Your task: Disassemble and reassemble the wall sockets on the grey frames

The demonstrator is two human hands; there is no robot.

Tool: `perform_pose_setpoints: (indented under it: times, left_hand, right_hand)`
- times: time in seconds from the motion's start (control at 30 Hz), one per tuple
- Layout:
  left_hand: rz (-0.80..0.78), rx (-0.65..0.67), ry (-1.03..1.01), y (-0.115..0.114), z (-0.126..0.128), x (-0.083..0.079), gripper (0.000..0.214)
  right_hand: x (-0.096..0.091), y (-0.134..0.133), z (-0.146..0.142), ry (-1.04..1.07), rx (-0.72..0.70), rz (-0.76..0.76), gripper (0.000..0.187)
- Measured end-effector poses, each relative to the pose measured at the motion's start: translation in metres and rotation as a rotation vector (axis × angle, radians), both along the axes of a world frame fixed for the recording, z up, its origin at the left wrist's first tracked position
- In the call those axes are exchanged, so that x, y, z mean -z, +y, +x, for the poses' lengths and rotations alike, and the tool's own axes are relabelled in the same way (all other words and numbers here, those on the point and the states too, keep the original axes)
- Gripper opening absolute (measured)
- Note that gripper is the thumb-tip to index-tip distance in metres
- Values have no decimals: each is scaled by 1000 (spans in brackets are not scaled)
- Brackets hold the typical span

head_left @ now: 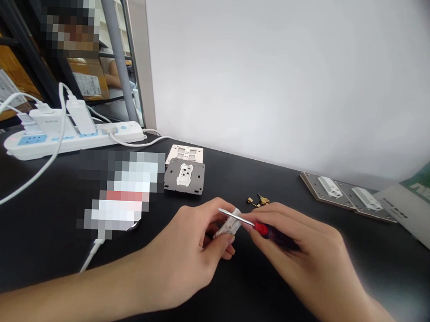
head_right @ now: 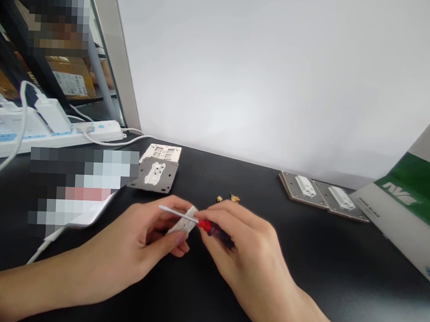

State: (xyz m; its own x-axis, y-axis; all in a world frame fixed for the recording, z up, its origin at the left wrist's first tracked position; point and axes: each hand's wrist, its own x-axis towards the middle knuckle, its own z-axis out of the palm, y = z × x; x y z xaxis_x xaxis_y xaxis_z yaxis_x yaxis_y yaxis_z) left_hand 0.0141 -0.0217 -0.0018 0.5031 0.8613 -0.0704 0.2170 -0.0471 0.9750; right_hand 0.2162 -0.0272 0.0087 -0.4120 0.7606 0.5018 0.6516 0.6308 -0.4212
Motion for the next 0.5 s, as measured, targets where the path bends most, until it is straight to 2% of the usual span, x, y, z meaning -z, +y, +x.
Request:
perform_pose_setpoints:
  times: [0.17,0.4,0.5]
  left_hand:
    - [-3,-20,-57,1,-1,3,23]
    - [-109,-7,-170,1,0,4,23]
    - [-141,-19,-209,1,0,3,22]
  right_hand:
    - [1,-2,-2,-19,15,-7,11]
    - [12,-2,1,-55,8,163,10]
    - [13,-2,4,-125,-17,246,17]
